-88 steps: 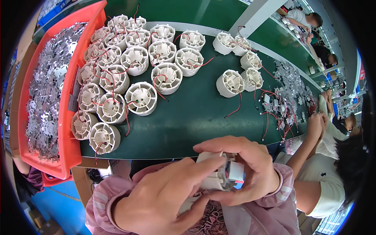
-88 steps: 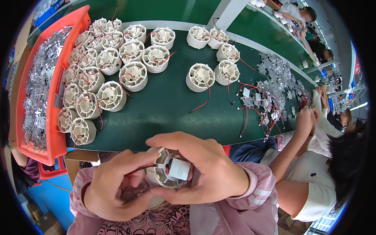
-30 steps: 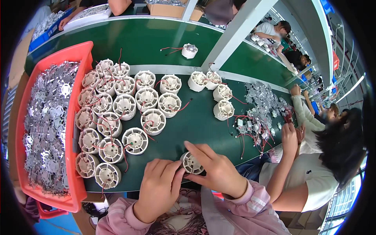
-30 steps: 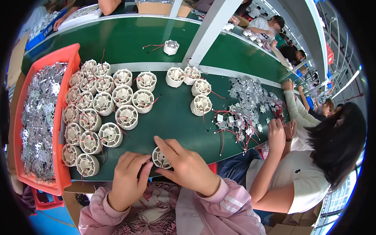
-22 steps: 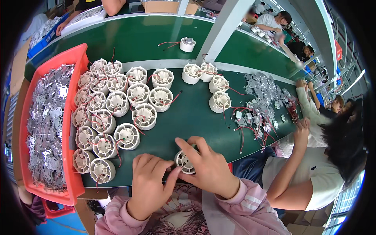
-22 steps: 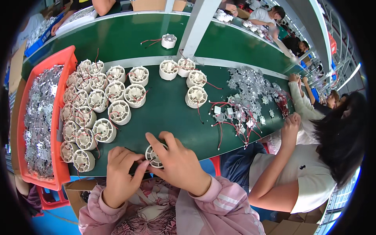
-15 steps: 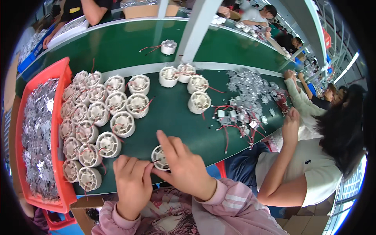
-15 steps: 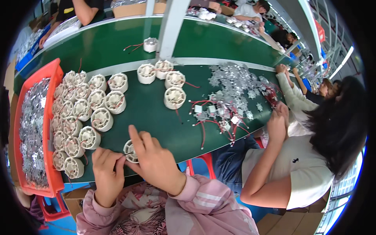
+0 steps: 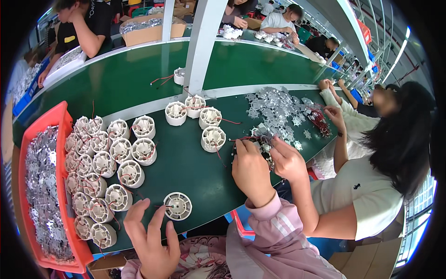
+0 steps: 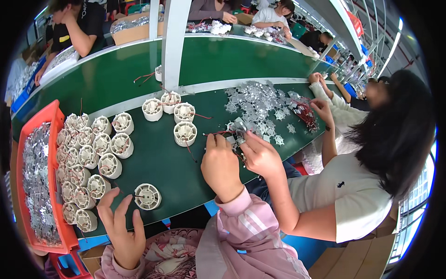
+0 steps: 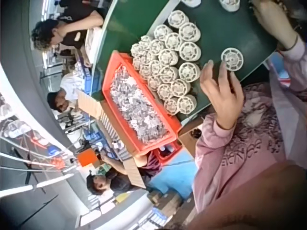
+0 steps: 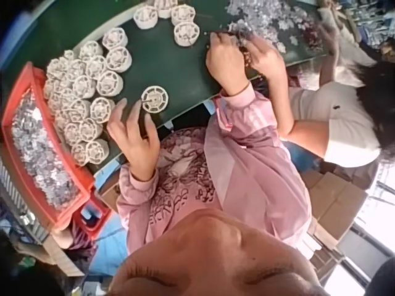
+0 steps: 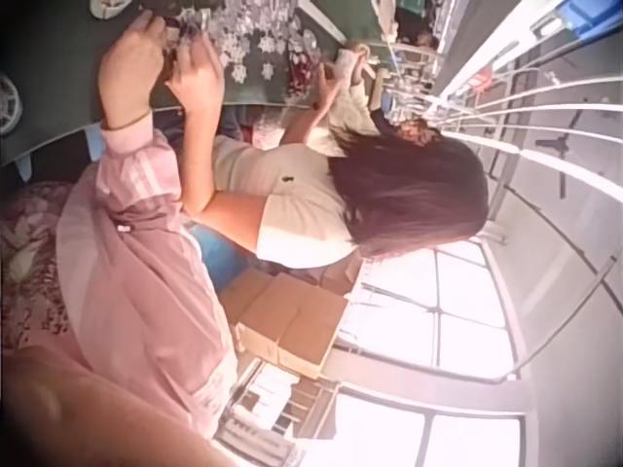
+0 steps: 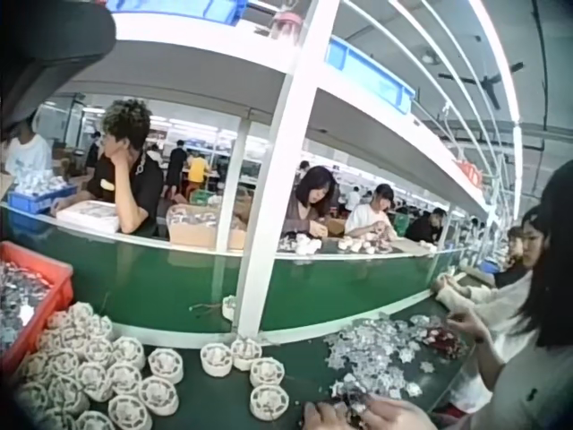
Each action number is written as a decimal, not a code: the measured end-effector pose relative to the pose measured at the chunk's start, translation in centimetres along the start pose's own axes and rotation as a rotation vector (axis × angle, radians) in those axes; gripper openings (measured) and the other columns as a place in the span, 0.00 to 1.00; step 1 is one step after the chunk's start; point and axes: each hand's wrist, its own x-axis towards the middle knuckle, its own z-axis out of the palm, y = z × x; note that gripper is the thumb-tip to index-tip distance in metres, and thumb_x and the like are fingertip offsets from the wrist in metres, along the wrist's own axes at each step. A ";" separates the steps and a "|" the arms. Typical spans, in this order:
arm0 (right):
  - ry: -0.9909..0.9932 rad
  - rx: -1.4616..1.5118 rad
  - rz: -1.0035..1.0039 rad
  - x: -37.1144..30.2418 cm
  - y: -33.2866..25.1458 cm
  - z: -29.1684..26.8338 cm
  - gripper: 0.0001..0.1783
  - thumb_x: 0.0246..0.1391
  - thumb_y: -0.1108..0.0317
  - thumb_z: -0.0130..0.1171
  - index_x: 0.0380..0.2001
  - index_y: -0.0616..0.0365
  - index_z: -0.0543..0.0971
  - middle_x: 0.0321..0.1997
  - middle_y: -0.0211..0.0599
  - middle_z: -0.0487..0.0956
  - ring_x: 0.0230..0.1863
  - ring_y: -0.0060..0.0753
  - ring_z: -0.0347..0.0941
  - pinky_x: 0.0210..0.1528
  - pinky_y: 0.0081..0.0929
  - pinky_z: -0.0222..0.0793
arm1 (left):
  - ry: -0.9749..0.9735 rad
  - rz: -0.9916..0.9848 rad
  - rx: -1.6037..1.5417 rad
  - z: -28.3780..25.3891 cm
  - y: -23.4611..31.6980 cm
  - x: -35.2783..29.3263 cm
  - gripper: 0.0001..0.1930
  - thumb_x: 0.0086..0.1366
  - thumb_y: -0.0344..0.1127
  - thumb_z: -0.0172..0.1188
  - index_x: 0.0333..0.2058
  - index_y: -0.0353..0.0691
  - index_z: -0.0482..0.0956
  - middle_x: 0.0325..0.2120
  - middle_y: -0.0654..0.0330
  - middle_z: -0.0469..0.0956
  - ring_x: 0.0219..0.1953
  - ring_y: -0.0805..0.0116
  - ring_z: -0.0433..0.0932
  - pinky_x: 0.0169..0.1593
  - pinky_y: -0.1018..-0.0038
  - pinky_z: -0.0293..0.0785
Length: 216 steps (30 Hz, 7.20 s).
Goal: The person picks up a metal plate and a plastic housing, fits the plate into the housing by hand, and places the assembled unit on the table, repeating the process for a second unit.
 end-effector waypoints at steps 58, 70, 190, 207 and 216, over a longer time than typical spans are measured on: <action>-0.396 0.915 -0.441 -4.1 -8.0 -8.1 0.33 0.42 0.76 0.67 0.55 0.73 0.70 0.55 0.65 0.72 0.48 0.50 0.77 0.48 0.31 0.73 | -0.350 -0.428 -1.106 -2.1 0.3 -0.2 0.07 0.66 0.20 0.49 0.41 0.24 0.74 0.30 0.54 0.76 0.29 0.68 0.80 0.28 0.79 0.79; -0.616 1.013 -0.372 -2.9 -7.6 -8.7 0.30 0.41 0.77 0.69 0.50 0.72 0.74 0.48 0.57 0.77 0.46 0.44 0.78 0.47 0.30 0.75 | -0.186 -0.130 -0.682 -1.7 -0.4 0.1 0.08 0.53 0.14 0.56 0.31 0.30 0.78 0.24 0.55 0.77 0.22 0.70 0.76 0.24 0.79 0.69; -1.169 1.192 0.627 0.6 -8.0 -3.2 0.25 0.44 0.84 0.60 0.49 0.66 0.75 0.57 0.49 0.71 0.45 0.29 0.76 0.41 0.22 0.74 | -0.218 -0.143 -0.537 3.1 -4.6 0.9 0.29 0.47 0.27 0.72 0.47 0.34 0.66 0.35 0.49 0.78 0.32 0.60 0.80 0.35 0.71 0.76; -0.966 1.132 -0.154 -2.5 -7.1 -8.6 0.41 0.31 0.71 0.76 0.51 0.70 0.70 0.48 0.43 0.77 0.45 0.25 0.74 0.49 0.23 0.69 | -0.530 -0.156 -0.973 -3.8 -3.8 2.3 0.04 0.56 0.26 0.61 0.24 0.34 0.76 0.28 0.55 0.73 0.32 0.65 0.73 0.44 0.74 0.70; -0.972 1.179 -0.202 -3.1 -6.6 -9.4 0.37 0.30 0.73 0.75 0.48 0.73 0.72 0.44 0.43 0.78 0.41 0.23 0.75 0.44 0.21 0.70 | -0.332 -0.532 -2.006 -1.8 -1.6 1.8 0.10 0.65 0.39 0.55 0.28 0.39 0.70 0.25 0.57 0.70 0.28 0.63 0.72 0.38 0.62 0.76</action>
